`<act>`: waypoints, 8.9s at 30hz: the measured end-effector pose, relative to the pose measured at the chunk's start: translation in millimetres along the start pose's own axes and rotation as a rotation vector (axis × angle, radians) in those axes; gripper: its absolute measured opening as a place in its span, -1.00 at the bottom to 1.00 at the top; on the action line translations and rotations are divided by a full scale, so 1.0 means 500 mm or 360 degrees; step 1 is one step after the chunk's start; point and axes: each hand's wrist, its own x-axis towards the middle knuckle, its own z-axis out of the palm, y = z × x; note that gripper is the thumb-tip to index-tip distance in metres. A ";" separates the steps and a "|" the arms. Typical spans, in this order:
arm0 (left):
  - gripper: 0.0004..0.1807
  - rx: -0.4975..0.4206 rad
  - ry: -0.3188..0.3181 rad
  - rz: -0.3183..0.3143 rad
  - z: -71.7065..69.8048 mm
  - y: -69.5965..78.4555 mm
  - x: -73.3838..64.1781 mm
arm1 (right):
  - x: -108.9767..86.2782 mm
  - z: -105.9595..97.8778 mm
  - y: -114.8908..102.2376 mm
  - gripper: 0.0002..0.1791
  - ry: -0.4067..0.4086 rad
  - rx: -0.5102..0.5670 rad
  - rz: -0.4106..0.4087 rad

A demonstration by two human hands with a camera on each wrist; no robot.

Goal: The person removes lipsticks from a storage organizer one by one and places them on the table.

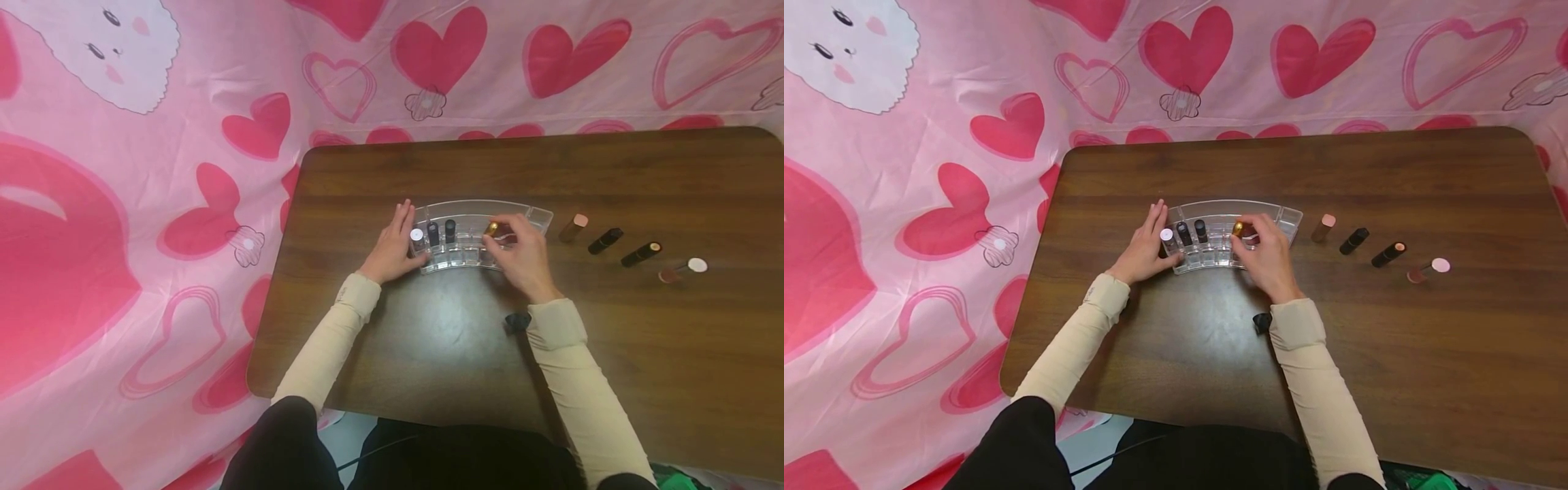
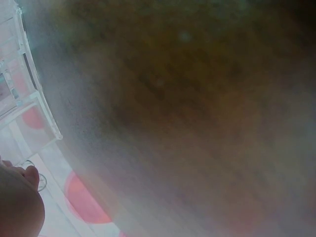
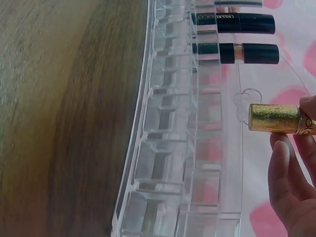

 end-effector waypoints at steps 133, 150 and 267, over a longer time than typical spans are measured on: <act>0.16 -0.0033 0.0030 0.0014 0.002 0.002 0.000 | -0.097 -0.176 0.113 -0.70 -0.0115 -0.0317 0.0545; 0.15 -0.0051 0.0017 0.0011 0.000 0.004 -0.001 | -0.095 -0.171 0.117 -0.70 -0.0127 -0.0347 0.0544; 0.20 -0.0024 0.0016 -0.0001 -0.001 0.005 -0.001 | 0.047 0.102 -0.005 -0.60 -0.0379 -0.0320 -0.0206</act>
